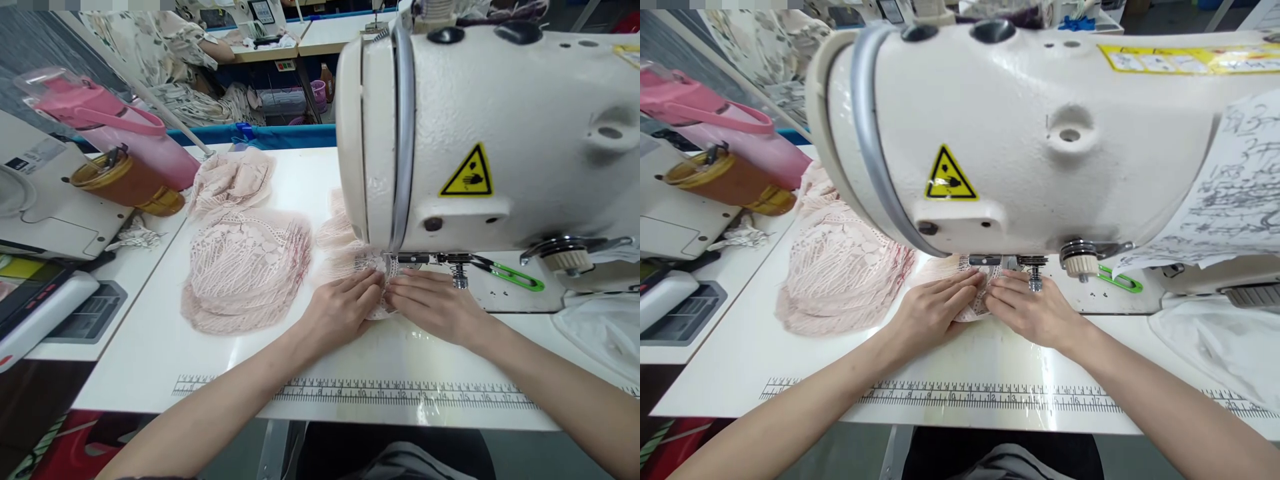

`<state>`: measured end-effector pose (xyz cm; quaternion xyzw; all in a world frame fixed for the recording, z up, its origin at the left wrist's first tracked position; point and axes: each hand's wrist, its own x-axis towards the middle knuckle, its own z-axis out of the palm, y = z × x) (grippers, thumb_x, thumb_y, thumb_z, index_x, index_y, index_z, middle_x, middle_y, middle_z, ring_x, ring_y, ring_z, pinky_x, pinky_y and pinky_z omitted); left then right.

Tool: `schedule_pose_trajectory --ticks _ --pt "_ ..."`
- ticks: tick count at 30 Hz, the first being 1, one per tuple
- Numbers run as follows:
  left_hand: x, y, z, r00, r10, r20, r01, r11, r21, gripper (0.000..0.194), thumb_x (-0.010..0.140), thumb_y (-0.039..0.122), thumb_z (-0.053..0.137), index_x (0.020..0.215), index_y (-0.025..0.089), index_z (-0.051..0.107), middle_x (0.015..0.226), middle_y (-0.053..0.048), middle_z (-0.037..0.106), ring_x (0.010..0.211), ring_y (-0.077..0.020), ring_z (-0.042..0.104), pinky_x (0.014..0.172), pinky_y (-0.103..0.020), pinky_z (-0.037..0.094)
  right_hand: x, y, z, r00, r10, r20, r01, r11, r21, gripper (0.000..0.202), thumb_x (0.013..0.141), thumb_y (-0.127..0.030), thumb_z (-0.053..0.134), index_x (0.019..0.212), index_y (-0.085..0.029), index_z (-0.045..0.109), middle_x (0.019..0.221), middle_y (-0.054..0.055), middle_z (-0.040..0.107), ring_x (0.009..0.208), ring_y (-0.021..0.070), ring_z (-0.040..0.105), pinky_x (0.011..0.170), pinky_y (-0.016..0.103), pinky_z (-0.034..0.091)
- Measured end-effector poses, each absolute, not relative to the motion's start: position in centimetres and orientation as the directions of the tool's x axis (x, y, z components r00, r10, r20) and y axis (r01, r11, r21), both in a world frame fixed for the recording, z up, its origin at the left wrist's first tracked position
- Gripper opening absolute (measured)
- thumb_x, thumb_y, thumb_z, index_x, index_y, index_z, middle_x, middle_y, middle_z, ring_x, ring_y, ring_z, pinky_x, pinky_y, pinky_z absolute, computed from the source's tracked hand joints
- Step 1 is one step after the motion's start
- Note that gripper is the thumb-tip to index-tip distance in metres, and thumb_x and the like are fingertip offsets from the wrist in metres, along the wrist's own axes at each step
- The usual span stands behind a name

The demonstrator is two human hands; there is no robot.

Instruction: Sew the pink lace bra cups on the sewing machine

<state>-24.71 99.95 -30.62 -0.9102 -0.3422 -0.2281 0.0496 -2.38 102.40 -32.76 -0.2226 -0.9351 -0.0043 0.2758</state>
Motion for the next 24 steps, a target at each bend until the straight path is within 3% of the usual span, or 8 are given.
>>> schedule_pose_trajectory --ticks 8,19,24 --pt "-24.6 100.2 -30.6 0.624 0.657 0.423 0.698 -0.712 0.074 0.02 0.09 0.011 0.045 0.101 0.008 0.062 0.118 -0.015 0.068 0.11 -0.0245 0.066 0.09 -0.035 0.06 -2.7 102.8 -33.5 -0.75 0.409 0.519 0.429 0.899 -0.087 0.026 0.091 -0.006 0.051 0.1 -0.022 0.07 0.109 0.002 0.072 0.107 0.0171 0.064 0.083 0.029 0.057" --pt "-24.3 100.0 -30.8 0.62 0.675 0.402 0.726 -0.687 0.034 0.02 0.091 0.011 0.043 0.101 0.009 0.061 0.121 -0.016 0.066 0.111 -0.0246 0.066 0.092 -0.036 0.058 -2.6 103.3 -33.5 -0.723 0.44 0.533 0.484 0.873 -0.064 0.025 0.094 -0.005 0.047 0.098 -0.019 0.067 0.11 0.001 0.072 0.1 0.0131 0.067 0.099 0.033 0.051" --pt "-24.0 100.0 -31.0 0.614 0.674 0.411 0.742 -0.671 -0.007 0.02 0.092 0.011 0.043 0.1 0.009 0.061 0.119 -0.015 0.068 0.106 -0.025 0.068 0.084 -0.035 0.061 -2.6 103.5 -33.2 -0.72 0.453 0.526 0.503 0.863 -0.055 0.023 0.093 -0.005 0.048 0.097 -0.017 0.066 0.108 0.001 0.072 0.101 0.0142 0.066 0.09 0.03 0.054"
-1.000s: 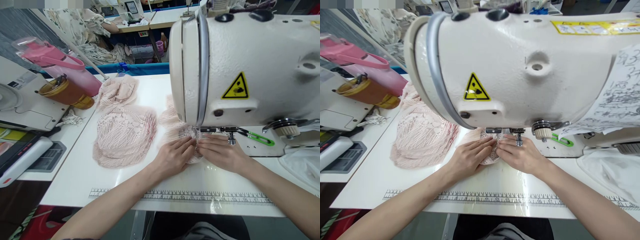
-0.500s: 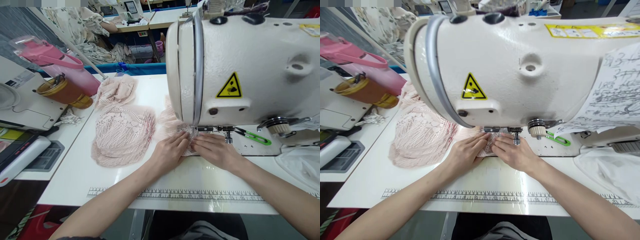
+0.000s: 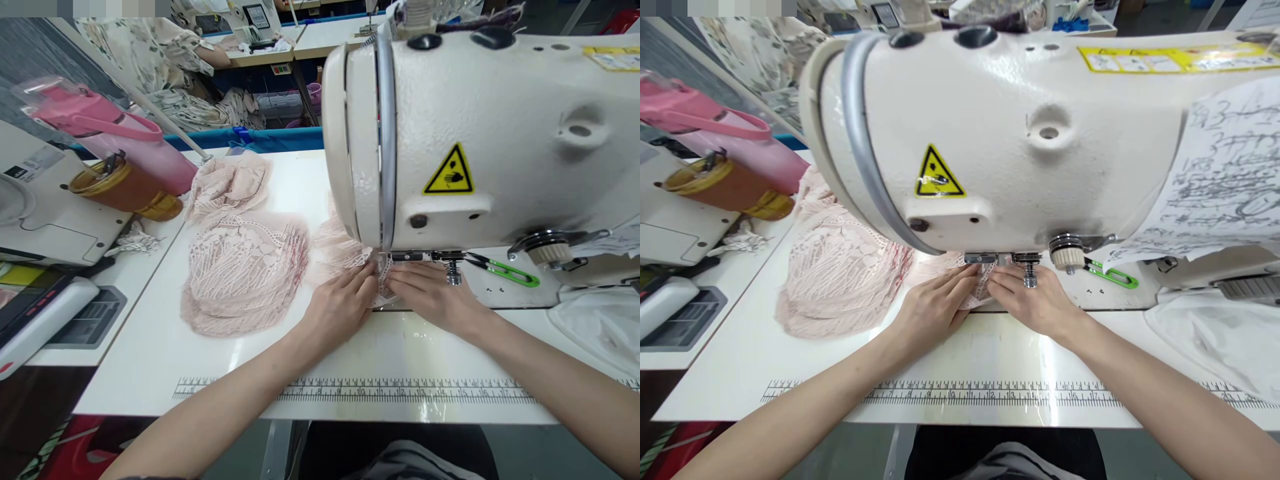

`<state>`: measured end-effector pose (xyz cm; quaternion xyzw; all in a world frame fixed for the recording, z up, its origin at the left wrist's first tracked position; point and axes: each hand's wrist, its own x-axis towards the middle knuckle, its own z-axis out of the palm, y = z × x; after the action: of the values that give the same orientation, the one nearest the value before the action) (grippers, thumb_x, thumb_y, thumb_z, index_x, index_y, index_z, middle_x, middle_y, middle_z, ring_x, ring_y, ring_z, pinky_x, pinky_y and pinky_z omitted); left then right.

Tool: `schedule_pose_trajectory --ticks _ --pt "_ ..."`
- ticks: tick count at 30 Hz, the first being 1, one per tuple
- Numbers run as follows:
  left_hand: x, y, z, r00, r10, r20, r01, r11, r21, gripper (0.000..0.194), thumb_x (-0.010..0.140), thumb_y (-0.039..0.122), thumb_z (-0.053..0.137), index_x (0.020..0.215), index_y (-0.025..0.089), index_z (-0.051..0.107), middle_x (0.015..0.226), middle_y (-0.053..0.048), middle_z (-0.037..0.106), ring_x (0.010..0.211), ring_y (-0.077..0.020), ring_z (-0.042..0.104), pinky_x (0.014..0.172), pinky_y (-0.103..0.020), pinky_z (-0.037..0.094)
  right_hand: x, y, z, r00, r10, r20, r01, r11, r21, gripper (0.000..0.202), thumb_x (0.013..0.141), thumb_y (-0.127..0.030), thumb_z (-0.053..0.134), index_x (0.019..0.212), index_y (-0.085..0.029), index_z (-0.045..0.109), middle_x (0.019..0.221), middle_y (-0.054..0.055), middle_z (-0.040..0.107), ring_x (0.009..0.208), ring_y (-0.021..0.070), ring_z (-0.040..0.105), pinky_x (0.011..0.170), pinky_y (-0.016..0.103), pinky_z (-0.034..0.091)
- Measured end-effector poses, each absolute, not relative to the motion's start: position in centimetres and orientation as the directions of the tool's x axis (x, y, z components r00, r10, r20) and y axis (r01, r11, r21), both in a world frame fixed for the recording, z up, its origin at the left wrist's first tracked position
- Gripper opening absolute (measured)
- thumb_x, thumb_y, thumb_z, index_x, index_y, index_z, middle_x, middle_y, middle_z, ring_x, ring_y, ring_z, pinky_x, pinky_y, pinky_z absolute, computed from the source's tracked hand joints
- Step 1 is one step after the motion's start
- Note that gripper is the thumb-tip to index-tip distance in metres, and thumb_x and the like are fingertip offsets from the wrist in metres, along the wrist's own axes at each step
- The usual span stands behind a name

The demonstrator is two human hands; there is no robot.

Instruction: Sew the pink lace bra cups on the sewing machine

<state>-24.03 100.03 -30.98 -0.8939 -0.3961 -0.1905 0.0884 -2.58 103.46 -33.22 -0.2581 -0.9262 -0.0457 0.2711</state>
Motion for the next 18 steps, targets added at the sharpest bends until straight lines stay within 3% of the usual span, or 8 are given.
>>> schedule_pose_trajectory --ticks 6,14,18 --pt "-23.8 99.9 -31.0 0.593 0.706 0.386 0.766 -0.643 -0.003 0.024 0.093 0.013 0.044 0.109 0.007 0.061 0.122 -0.016 0.066 0.107 -0.0251 0.067 0.085 -0.035 0.059 -2.1 103.3 -33.5 -0.689 0.489 0.535 0.578 0.816 -0.002 0.028 0.093 -0.005 0.042 0.1 -0.019 0.066 0.108 0.001 0.072 0.101 0.0145 0.067 0.072 0.027 0.054" --pt "-23.7 99.8 -31.7 0.621 0.682 0.385 0.753 -0.655 -0.054 0.036 0.094 0.018 0.047 0.125 0.006 0.059 0.127 -0.017 0.063 0.111 -0.0285 0.065 0.091 -0.041 0.058 -1.8 103.4 -33.3 -0.65 0.528 0.546 0.658 0.75 0.058 0.023 0.091 -0.01 0.049 0.101 -0.021 0.067 0.11 -0.001 0.072 0.08 0.0143 0.069 0.065 0.031 0.046" --pt "-23.6 99.8 -31.8 0.619 0.689 0.377 0.755 -0.654 -0.044 0.038 0.093 0.018 0.047 0.128 0.008 0.058 0.129 -0.017 0.061 0.115 -0.0288 0.063 0.092 -0.042 0.057 -1.9 103.2 -32.1 -0.648 0.543 0.534 0.665 0.745 0.049 0.023 0.09 -0.01 0.05 0.099 -0.022 0.068 0.107 -0.002 0.073 0.082 0.0145 0.067 0.07 0.031 0.044"
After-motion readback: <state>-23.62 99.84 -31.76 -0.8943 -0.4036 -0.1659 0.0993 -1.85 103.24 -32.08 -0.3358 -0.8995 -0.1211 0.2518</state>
